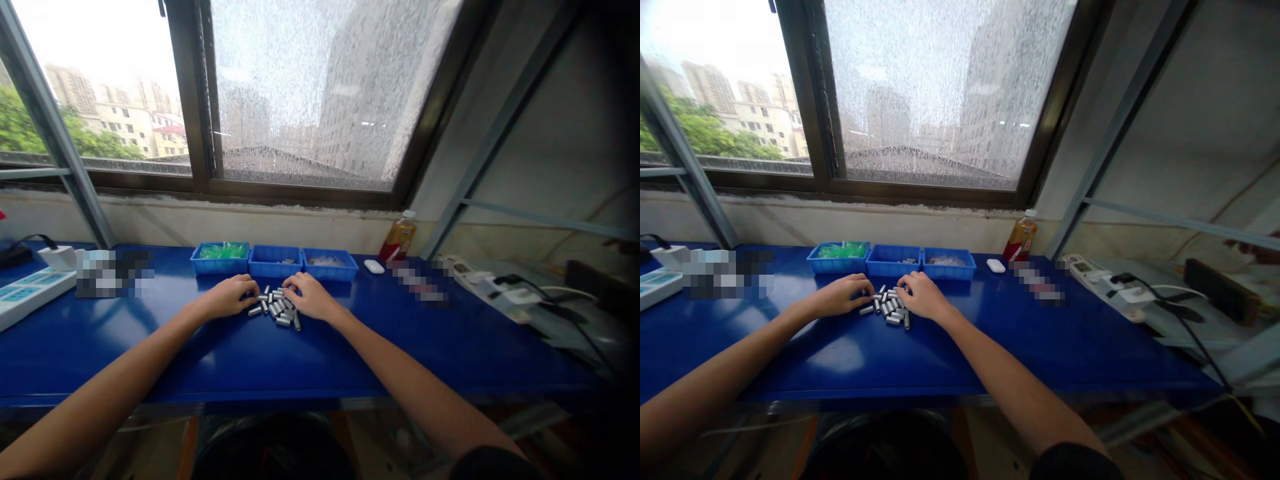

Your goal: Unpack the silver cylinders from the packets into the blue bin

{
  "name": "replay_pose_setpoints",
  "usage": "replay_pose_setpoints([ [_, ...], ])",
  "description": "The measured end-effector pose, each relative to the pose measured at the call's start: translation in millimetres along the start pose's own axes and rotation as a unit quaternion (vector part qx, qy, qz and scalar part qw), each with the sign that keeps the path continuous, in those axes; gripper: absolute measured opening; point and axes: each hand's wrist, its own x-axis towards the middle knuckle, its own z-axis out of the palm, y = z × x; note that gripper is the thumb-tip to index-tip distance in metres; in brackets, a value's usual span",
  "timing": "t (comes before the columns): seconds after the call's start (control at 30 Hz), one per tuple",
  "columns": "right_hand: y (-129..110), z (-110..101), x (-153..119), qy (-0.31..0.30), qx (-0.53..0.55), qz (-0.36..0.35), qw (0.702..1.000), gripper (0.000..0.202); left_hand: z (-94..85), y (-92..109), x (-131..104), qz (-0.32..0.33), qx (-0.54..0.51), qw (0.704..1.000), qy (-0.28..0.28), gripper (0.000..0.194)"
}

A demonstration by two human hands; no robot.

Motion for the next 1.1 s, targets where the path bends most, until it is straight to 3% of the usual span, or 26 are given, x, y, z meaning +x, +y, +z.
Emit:
replay_pose_setpoints([
  [0.17, -6, -2, 0, 0.018, 0.012, -0.014, 1.0, 0.017, -0.4, 1, 8, -0.027, 0.014, 0.999, 0.039, 0.021],
  [0.37, -17, -6, 19, 0.084, -0.01, -0.064, 0.994, 0.019, -13.1, -2, 34, -0.041, -0.137, 0.985, 0.096, 0.033],
  [0.53, -20, -4, 31, 0.1, -0.024, -0.051, 0.993, 0.014, -4.2, 0, 35, -0.08, -0.227, 0.962, 0.132, 0.035],
  [0.7, -22, 0, 22, 0.081, -0.017, -0.058, 0.995, 0.015, 4.4, 17, 23, -0.063, -0.172, 0.976, 0.115, 0.039],
  [0.8, -21, 0, 16, 0.105, 0.013, -0.024, 0.994, 0.02, 3.6, 26, 22, -0.032, -0.129, 0.982, 0.133, 0.029],
  [0.97, -18, 2, 15, 0.117, 0.058, 0.014, 0.991, 0.026, 3.5, 30, 22, -0.001, -0.096, 0.985, 0.142, 0.02],
  [1.1, -18, 5, 14, 0.105, 0.085, 0.023, 0.991, 0.023, 2.4, 30, 20, -0.016, -0.08, 0.985, 0.149, 0.021],
])
